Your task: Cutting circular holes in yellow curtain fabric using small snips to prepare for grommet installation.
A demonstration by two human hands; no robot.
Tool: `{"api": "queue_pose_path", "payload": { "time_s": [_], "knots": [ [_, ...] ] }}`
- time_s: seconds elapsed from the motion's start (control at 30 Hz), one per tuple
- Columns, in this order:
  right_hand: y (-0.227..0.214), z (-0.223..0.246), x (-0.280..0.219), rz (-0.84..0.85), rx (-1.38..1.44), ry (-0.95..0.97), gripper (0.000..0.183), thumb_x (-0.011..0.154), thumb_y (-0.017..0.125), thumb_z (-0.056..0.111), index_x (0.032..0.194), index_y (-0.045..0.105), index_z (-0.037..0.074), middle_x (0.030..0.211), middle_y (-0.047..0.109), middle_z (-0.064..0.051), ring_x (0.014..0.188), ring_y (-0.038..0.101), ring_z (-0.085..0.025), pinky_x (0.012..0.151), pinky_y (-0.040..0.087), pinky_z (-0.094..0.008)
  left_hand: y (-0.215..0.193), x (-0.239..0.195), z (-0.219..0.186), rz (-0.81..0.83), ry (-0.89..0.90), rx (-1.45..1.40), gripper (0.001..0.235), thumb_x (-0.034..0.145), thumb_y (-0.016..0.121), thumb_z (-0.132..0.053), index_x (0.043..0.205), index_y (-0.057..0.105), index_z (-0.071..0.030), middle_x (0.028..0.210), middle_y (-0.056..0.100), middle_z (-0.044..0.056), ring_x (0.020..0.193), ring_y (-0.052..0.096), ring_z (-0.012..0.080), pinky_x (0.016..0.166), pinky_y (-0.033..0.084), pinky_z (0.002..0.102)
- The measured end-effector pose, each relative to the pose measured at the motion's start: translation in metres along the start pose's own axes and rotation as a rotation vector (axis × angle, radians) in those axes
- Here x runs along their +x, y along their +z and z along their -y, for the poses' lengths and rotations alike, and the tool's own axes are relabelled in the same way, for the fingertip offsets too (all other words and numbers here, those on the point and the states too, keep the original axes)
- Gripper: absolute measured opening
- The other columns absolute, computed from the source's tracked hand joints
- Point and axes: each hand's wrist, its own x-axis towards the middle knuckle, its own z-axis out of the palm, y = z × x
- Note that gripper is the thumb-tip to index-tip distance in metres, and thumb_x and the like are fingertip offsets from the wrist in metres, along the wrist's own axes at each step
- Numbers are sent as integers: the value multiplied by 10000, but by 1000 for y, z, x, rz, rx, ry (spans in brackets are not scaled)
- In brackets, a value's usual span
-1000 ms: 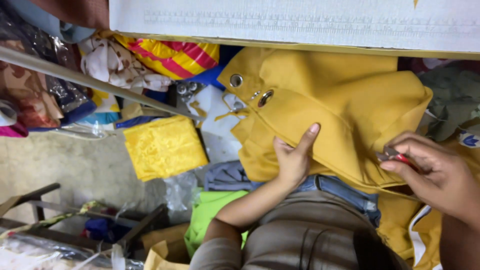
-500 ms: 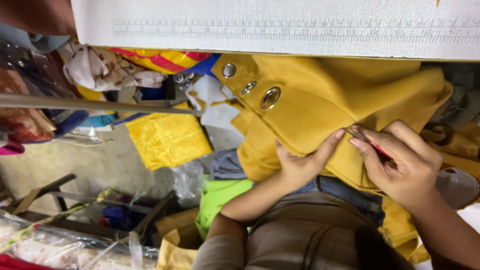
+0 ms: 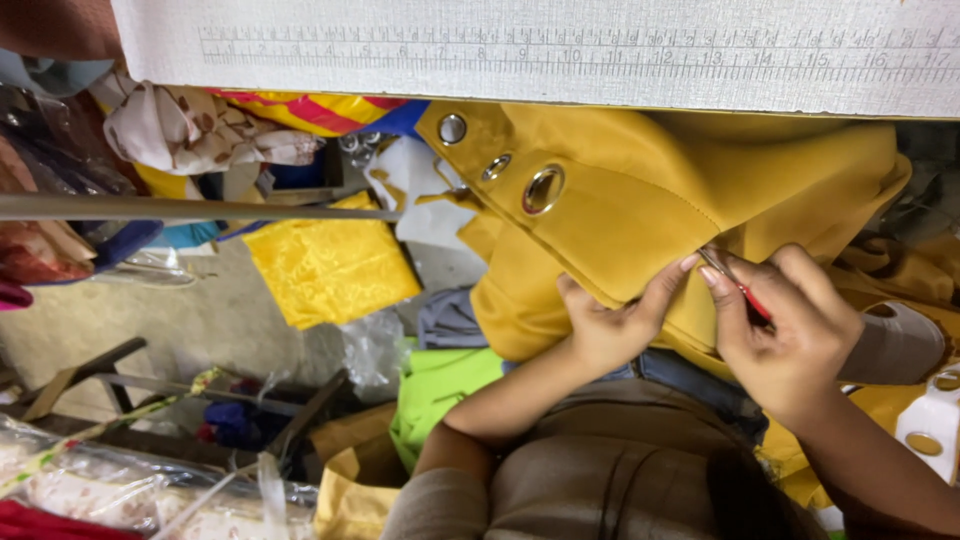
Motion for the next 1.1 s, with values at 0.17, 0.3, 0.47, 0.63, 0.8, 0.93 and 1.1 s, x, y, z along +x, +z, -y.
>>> {"api": "queue_pose_path", "payload": {
  "time_s": [0.17,0.3,0.47,0.63,0.8,0.93,1.1],
  "knots": [
    [10,-29,-12,-108,-145,-270,98,947,676,-51,927,615,-125,914,604,-240,737,614,-285,607,511,-358,-16,17,-25,109,36,-337,86,832,734,-65,893,675,-80,936,690,45,853,694,145,887,589,284],
    [-5,-30,-4,244,318,243,400,999,374,239,679,492,28,550,498,-29,470,477,-104,543,416,-237,-18,22,-27,146,73,-346,98,838,724,-57,785,652,-97,826,678,14,765,678,121,787,581,269],
    [-16,-55,-13,518,719,479,356,999,393,273,781,555,43,647,435,-16,540,352,-109,489,317,-242,-26,23,-30,172,179,-267,129,810,738,-77,732,635,-83,781,672,21,726,678,141,716,567,280],
    [-9,-55,-27,481,801,567,337,952,455,321,847,533,10,617,363,-8,521,357,-109,502,352,-255,-27,20,-33,187,205,-205,228,806,735,-71,644,580,-112,664,622,-20,613,611,84,604,507,257],
    [1,-53,-30,330,921,630,291,958,499,195,745,571,11,506,383,-22,446,336,-100,459,330,-254,-28,20,-37,202,194,-190,162,800,748,-68,697,626,-97,751,669,8,685,663,113,678,556,278],
    [-1,-37,-22,277,774,543,301,941,508,166,718,565,-28,529,379,-12,463,307,-95,440,297,-250,-28,21,-39,199,203,-197,249,802,733,-82,630,556,-113,652,613,-14,593,605,96,590,513,271],
    [-4,-31,-21,247,607,390,367,963,449,194,654,491,0,512,375,-16,435,332,-88,419,314,-229,-28,20,-37,190,197,-188,222,800,742,-94,651,577,-113,675,631,-12,621,629,101,620,533,273]
  ]
}}
